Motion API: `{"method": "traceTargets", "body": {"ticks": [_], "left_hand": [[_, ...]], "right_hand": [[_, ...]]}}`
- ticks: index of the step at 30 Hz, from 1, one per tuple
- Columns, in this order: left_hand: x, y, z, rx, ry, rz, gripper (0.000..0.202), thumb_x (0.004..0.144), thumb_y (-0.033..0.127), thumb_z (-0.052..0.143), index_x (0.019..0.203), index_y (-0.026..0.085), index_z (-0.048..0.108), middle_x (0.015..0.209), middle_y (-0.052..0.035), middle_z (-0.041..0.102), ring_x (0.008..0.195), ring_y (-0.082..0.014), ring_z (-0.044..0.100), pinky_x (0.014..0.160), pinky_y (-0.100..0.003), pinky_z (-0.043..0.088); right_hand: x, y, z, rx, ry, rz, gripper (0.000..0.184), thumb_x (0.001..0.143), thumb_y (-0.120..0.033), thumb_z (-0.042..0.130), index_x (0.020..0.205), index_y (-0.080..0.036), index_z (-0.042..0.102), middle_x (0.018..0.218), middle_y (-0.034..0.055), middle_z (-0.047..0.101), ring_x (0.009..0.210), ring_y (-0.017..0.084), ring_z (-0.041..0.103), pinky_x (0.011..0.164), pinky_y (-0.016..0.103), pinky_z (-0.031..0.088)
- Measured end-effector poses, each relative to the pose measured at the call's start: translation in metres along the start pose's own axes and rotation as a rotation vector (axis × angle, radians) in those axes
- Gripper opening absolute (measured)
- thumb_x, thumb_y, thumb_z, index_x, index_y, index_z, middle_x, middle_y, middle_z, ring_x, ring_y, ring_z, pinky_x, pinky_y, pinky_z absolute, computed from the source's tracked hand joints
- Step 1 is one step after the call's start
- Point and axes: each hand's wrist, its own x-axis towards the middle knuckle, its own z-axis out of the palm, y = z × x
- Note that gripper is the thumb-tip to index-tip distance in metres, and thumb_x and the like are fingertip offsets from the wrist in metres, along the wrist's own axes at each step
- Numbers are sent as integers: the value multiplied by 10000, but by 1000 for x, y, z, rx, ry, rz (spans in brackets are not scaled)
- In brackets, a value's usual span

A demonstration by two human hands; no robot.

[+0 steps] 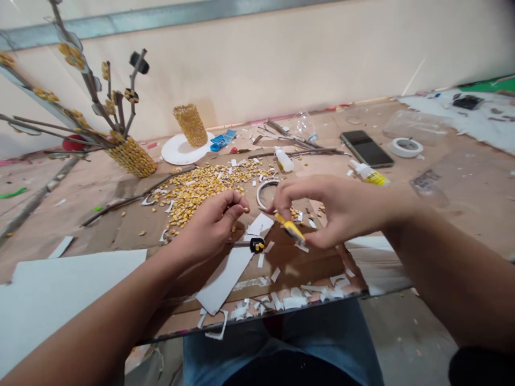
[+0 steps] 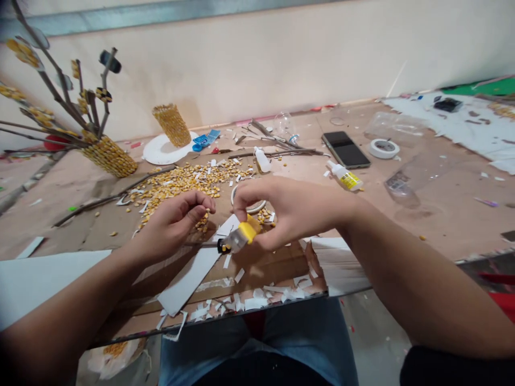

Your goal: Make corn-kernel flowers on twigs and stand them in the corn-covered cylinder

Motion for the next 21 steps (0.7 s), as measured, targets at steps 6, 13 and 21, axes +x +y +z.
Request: {"method": "traceTargets", "body": {"ticks": [6,13,21], "left_hand": [[-4,10,1,-139,-46,10,191,1002,285,512,854,194,591,796,-13,608,733,-161,560,686,-279,471],[-11,5,9,-229,-100,-20,231,1039,354,528,900,188,609,841,-13,616,783,-169,561,724,-276,456],[-13,16,11,-417,-61,-120,156,939,286,674,842,173,629,739,25,597,667,-123,521,601,-228,402]], "right_hand": [[10,5,16,81,129,42,198,846,-180,623,1024,-212,543,955,10,625,844,151,589,764,265,494],[28,14,57,-195,547,-258,75,969,-236,641,953,-196,579,823,9,611,738,145,560,704,262,449],[28,24,63,-293,542,-414,165,939,-124,618,1088,-182,656,993,87,723,838,166,667,714,262,515]]}}
